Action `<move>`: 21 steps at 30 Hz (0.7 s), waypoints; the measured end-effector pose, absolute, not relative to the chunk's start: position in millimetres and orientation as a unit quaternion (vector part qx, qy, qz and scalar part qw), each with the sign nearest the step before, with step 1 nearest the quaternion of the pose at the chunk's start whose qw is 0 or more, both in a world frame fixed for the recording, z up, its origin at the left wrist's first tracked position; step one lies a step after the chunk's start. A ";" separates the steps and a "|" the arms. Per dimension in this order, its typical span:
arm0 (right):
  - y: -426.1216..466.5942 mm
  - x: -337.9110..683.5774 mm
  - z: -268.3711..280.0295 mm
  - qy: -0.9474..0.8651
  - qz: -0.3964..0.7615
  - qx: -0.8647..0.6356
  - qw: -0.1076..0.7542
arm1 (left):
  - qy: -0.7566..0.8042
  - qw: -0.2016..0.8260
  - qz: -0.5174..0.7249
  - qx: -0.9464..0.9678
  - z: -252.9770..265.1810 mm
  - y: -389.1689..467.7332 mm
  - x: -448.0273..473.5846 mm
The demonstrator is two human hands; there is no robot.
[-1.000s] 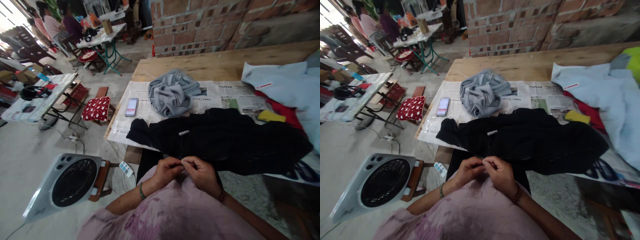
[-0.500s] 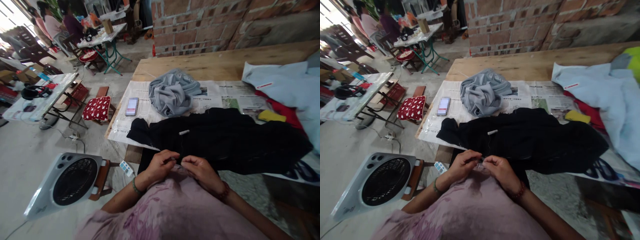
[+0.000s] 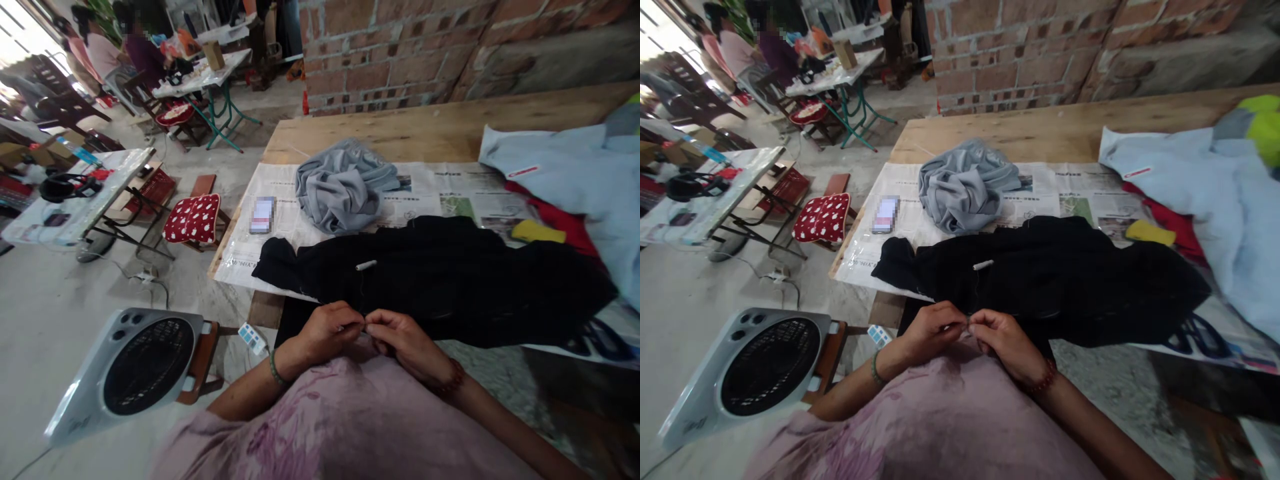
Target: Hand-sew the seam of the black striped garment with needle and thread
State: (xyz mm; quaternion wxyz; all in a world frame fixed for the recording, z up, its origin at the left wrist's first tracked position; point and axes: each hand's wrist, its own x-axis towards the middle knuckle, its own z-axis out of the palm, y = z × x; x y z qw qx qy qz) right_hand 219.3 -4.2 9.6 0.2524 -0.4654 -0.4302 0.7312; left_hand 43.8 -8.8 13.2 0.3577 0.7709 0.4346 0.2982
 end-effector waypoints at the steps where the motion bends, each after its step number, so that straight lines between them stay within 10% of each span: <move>1: -3.7 219.3 9.1 -0.434 0.731 -0.462 0.254 | 0.444 0.345 0.301 0.770 12.9 -9.2 45.6; 14: 5.1 238.9 25.2 -0.430 0.759 -0.447 0.197 | 0.549 0.282 0.360 0.700 10.5 3.5 34.1; 21: 21.2 271.5 39.4 -0.665 0.503 -0.527 0.167 | 0.595 0.231 0.370 0.675 -2.3 18.1 12.6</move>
